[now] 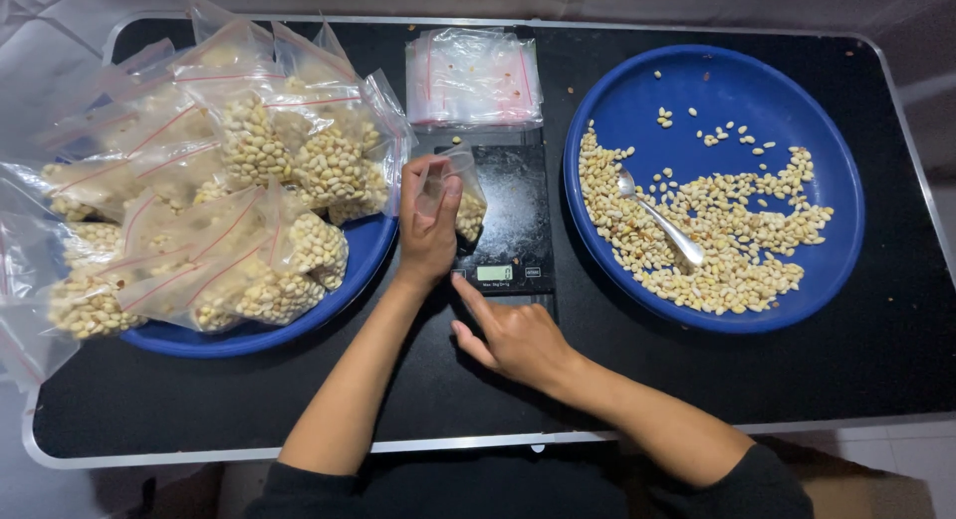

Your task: Bagging and weighing seeds from a tray into small plastic bags using a spoon and a digital scale.

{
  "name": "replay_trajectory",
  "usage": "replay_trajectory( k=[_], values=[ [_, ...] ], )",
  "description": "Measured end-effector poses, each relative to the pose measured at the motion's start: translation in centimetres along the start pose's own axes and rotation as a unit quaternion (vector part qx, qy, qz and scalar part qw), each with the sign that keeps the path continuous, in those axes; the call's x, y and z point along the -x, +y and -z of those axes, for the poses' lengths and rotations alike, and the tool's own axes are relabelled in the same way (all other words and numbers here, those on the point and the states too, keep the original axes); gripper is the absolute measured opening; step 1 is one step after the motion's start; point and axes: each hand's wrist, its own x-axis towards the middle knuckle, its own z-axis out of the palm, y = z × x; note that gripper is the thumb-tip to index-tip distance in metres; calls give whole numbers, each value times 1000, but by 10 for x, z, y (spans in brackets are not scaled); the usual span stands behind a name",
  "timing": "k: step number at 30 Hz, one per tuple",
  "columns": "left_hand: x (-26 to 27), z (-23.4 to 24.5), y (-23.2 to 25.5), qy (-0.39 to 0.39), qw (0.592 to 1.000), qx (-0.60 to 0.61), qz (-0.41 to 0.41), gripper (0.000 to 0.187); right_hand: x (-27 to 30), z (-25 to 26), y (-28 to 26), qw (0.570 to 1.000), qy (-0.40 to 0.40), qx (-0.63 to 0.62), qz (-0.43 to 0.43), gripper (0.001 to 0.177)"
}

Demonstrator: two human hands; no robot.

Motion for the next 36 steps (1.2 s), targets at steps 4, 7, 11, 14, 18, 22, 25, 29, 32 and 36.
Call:
replay_trajectory(
  k=[4,7,11,14,18,22,25,29,32,36],
  values=[
    [8,-4,-9,12,1000,-10,6,32,5,-9,9,995,99,-5,30,53],
    [12,-8,-17,-8,1000,3,24,39,5,-11,22,982,183,-24,44,48],
    [14,-11,-16,-32,998,29,39,65,5,7,55,958,279,62,6,45],
    [15,-11,-11,-30,999,19,39,77,4,56,83,938,306,138,-90,37],
    [14,-12,-9,-25,999,4,30,89,41,95,146,899,222,288,-244,21],
    [14,-11,-7,-19,999,1,41,90,68,97,182,905,109,219,-349,25],
    [13,-9,-1,-27,998,2,51,91,62,100,177,911,37,149,-383,29],
    [11,-7,-2,-30,999,-12,38,90,61,97,178,912,-1,135,-387,29],
    [9,-4,-1,-32,999,-16,31,91,60,99,176,910,-18,124,-395,31],
    [7,-4,1,-37,999,-21,23,91,60,100,173,909,-29,117,-400,31]
  ],
)
